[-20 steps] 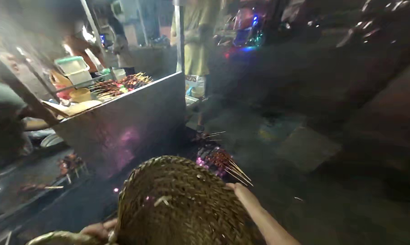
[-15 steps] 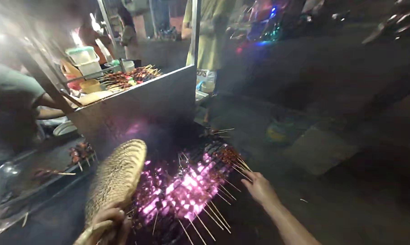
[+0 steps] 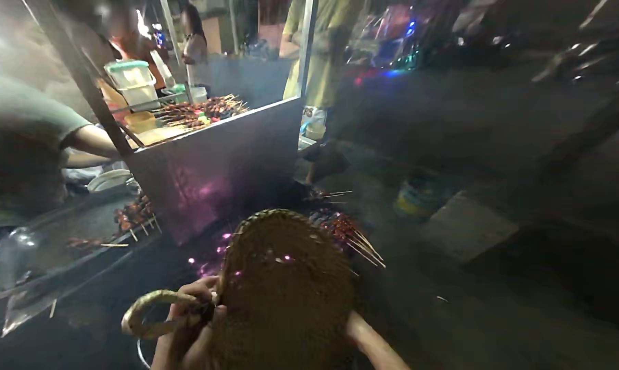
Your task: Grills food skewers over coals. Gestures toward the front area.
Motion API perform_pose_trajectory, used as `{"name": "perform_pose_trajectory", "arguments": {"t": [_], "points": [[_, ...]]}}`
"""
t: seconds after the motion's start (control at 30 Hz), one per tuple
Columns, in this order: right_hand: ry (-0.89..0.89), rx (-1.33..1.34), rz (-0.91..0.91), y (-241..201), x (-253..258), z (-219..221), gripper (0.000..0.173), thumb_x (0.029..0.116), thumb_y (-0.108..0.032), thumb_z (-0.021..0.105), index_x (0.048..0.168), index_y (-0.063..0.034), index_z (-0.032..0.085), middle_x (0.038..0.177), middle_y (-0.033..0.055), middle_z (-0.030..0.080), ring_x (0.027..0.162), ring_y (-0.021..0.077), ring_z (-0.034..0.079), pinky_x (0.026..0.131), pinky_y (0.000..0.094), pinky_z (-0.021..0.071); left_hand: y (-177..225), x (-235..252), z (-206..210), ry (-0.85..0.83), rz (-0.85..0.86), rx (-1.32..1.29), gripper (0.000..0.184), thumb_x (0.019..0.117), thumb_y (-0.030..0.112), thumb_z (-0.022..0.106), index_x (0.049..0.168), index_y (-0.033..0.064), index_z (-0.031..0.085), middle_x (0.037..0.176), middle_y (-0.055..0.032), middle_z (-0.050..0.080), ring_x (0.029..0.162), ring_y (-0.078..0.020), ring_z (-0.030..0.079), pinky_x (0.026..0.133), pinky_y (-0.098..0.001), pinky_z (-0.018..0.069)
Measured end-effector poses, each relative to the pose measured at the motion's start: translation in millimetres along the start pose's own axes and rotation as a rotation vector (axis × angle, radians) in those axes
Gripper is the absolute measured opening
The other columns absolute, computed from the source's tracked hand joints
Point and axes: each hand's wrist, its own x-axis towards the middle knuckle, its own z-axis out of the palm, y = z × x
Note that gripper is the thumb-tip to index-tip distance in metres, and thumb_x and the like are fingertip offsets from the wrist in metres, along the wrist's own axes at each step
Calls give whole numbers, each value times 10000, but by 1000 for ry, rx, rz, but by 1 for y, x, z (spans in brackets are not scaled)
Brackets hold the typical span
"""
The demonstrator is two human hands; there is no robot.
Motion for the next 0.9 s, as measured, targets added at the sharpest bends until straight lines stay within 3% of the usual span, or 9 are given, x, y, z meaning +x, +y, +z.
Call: {"name": "perform_pose_trajectory", "arguments": {"t": [0.03, 0.07, 0.23, 0.33, 0.4, 0.5, 0.6, 0.7, 0.9], "points": [[-2, 112, -10, 10, 19, 5, 332, 1060, -196, 581, 1328, 0, 608, 1113, 173, 695, 918, 235, 691, 819, 403, 568, -4, 0, -5, 14, 55, 84, 251, 975, 176, 671, 1206, 245, 602, 1291, 97, 640, 1225, -56, 602, 1011, -248, 532], [-4, 223, -5, 13, 29, 6, 301, 1056, -183, 597, 1283, 14, 616, 1036, 147, 696, 822, 190, 681, 755, 359, 569, -3, 0, -7, 27, 61, 102, 256, 967, 170, 681, 1200, 248, 608, 1282, 110, 643, 1195, -37, 612, 975, -231, 545], [17, 305, 35, 15, 41, 8, 320, 1052, -253, 617, 1289, -40, 644, 1041, 107, 738, 820, 166, 700, 722, 335, 561, 8, 2, -24, 33, 14, -18, 267, 955, 146, 684, 1184, 267, 617, 1241, 98, 682, 1151, -52, 642, 972, -240, 544], [3, 347, 77, 22, 38, 0, 390, 1083, -359, 545, 1340, -72, 610, 1037, 84, 706, 772, 163, 650, 658, 339, 528, -6, 4, -41, 118, 189, 267, 95, 981, 277, 671, 1075, 265, 665, 1186, 119, 671, 1221, -62, 592, 1042, -271, 504], [17, 331, 83, 27, 36, -7, 358, 1091, -322, 531, 1331, -67, 604, 989, 70, 700, 691, 127, 612, 605, 303, 503, -4, -3, -40, 109, 186, 315, 60, 984, 270, 675, 1036, 241, 665, 1156, 108, 669, 1187, -41, 601, 1010, -248, 518], [109, 234, 36, 25, 40, -6, 314, 1088, -236, 535, 1291, -13, 623, 989, 107, 696, 748, 145, 619, 685, 328, 512, 12, -13, -20, -6, 38, 47, 270, 964, 167, 689, 1202, 275, 621, 1234, 127, 662, 1149, -20, 627, 963, -218, 545], [146, 216, -8, 19, 28, -1, 358, 1099, -217, 503, 1339, 28, 607, 1186, 236, 674, 1011, 305, 673, 917, 484, 536, 8, -11, -15, 3, 69, 41, 261, 972, 163, 675, 1204, 262, 609, 1258, 114, 646, 1186, -33, 608, 989, -218, 530], [59, 249, -11, 39, 41, -5, 380, 1072, -333, 576, 1284, -23, 642, 1024, 137, 679, 827, 203, 640, 760, 396, 546, -8, -5, -23, 114, 192, 224, 120, 960, 219, 707, 1070, 237, 665, 1149, 90, 675, 1172, -71, 620, 1005, -265, 534], [15, 243, -3, 22, 35, -4, 291, 1046, -198, 609, 1284, -34, 642, 1055, 125, 655, 830, 180, 594, 766, 374, 514, 18, -9, -8, 53, 26, 30, 239, 957, 155, 686, 1165, 242, 609, 1217, 100, 671, 1153, -44, 631, 982, -236, 537]]}}
